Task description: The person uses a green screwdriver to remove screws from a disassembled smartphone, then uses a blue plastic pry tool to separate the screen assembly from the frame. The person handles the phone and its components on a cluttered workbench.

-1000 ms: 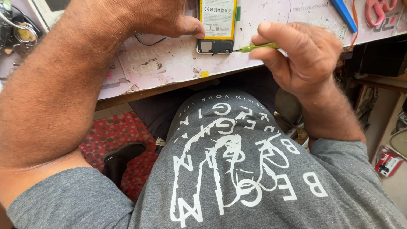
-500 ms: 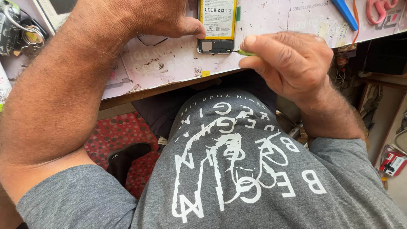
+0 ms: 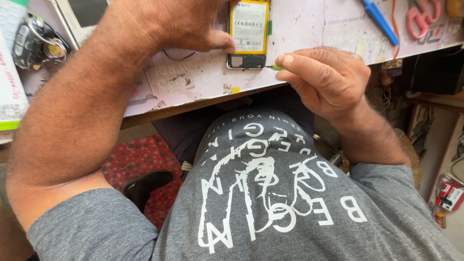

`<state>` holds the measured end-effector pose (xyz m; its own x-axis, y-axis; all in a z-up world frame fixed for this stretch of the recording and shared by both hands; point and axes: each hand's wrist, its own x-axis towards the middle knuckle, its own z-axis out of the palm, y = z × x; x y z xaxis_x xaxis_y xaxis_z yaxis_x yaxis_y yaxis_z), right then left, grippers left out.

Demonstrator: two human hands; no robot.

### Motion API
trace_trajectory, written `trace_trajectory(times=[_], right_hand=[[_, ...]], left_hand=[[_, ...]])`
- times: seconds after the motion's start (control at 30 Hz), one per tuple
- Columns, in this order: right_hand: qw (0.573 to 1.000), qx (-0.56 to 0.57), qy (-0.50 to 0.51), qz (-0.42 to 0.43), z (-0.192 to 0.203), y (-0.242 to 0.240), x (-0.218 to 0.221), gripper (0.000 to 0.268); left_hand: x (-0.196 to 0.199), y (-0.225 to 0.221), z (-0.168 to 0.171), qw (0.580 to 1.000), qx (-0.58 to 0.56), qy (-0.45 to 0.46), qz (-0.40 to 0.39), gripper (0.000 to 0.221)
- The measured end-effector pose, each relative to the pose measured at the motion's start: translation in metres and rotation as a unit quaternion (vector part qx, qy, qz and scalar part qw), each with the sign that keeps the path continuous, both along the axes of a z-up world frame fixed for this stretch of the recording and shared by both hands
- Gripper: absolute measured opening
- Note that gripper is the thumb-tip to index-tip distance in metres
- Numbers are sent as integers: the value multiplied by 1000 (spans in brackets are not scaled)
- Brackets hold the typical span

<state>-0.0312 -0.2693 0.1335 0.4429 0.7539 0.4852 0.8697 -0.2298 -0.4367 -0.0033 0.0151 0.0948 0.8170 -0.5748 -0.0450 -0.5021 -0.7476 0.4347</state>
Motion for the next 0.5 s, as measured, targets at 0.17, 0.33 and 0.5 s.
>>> trace_trajectory(times=[0.17,0.33,0.5], right_hand=[[998,-35,47,-16,8,-2,-8,22],[999,-36,4,-33,9,4,-10,26],[995,-83,29,-45,11,-4,-9,14]], left_hand=[[8,1,1,994,-106,3,-38,60],[5,1,-4,991,-119,-59,-18,56],[5,-3,-8,985,-112,-132,-18,61]])
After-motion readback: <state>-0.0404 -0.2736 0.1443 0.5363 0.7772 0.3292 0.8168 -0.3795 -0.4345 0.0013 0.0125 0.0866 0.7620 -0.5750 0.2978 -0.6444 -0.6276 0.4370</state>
